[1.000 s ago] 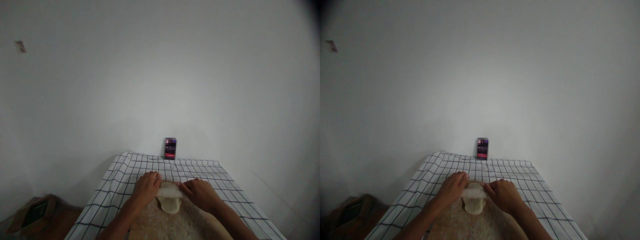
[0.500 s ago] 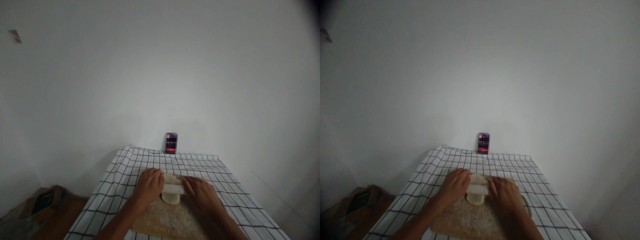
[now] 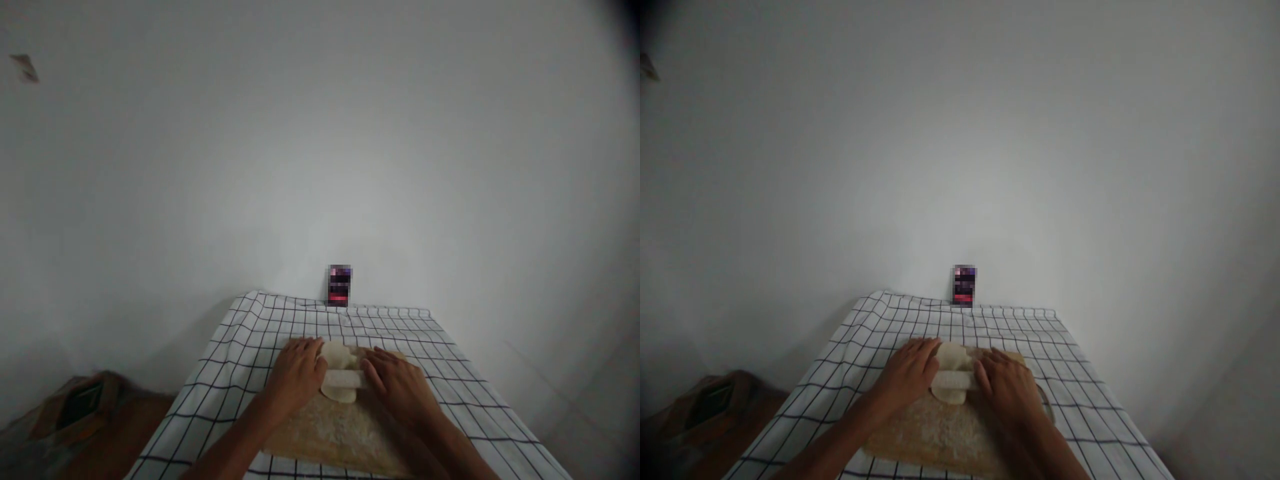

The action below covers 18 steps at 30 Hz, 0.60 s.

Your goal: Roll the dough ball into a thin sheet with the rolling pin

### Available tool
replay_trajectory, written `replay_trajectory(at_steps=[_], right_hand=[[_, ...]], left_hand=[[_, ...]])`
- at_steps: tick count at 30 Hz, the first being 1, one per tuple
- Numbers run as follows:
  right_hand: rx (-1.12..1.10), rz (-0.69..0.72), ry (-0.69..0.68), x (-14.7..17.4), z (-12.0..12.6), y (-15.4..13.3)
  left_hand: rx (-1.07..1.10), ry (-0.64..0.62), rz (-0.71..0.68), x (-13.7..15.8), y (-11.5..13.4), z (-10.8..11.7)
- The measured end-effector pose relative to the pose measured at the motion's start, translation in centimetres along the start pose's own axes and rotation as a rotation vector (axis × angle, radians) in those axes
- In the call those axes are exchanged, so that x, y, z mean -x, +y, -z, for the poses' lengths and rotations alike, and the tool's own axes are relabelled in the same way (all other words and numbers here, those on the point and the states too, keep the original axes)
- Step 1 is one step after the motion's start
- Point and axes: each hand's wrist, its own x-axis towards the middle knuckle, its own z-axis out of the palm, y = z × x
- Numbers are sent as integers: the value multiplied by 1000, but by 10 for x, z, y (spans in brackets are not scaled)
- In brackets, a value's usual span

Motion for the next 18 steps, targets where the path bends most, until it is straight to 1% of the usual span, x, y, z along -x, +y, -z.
replay_trajectory(at_steps=[4, 7, 10, 14, 18], right_hand=[[96, -39, -115, -25, 5, 4], [88, -57, -160, -32, 5, 7], [61, -79, -117, -27, 2, 6], [13, -63, -23, -9, -2, 1], [-52, -60, 0, 8, -6, 0]], left_hand=[[-1, -61, 13, -13, -7, -1], [5, -118, 52, -17, -5, 4], [-39, -125, 81, -16, 0, 7], [-56, -49, 97, -6, 8, 7], [-101, -7, 53, 5, 15, 7]])
